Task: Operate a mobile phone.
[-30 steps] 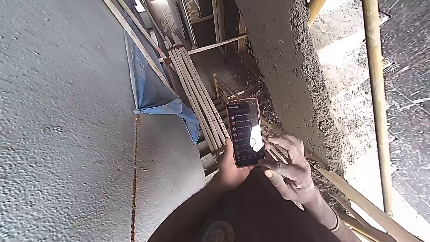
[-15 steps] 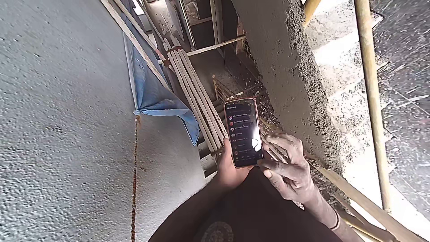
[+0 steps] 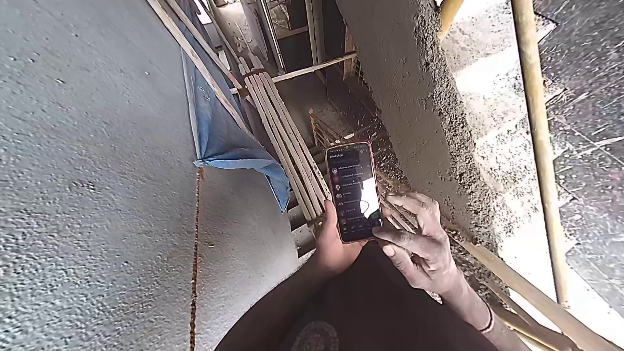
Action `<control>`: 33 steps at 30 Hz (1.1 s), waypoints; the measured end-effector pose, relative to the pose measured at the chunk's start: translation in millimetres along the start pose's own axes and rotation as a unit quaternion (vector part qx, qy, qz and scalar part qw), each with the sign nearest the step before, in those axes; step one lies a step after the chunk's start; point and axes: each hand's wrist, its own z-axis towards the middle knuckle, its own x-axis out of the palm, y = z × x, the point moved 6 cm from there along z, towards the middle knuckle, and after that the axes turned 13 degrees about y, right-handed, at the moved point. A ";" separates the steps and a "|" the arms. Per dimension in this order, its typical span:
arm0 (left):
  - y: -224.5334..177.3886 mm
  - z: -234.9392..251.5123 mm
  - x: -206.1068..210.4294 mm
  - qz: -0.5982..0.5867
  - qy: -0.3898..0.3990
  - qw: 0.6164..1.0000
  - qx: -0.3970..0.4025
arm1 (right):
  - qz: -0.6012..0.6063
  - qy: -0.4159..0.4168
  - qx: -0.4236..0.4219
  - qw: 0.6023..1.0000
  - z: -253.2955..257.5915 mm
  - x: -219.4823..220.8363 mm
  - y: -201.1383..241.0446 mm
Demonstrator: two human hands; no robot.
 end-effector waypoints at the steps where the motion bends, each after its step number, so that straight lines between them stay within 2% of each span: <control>1: 0.4 -0.6 -0.1 0.004 -0.006 1.000 -0.001 | -0.005 0.000 0.005 1.000 0.2 -0.5 -0.3; 17: 2.5 -6.9 1.6 0.011 -0.011 1.000 0.018 | -0.034 0.001 0.028 0.999 3.2 -1.4 -1.4; 27: 4.3 -6.6 2.9 0.019 -0.019 0.999 0.048 | -0.095 0.052 0.043 0.993 14.1 5.5 -1.5; 33: 3.7 -4.4 4.3 0.007 -0.001 1.000 0.027 | -0.060 -0.010 0.027 0.998 12.6 -4.7 0.5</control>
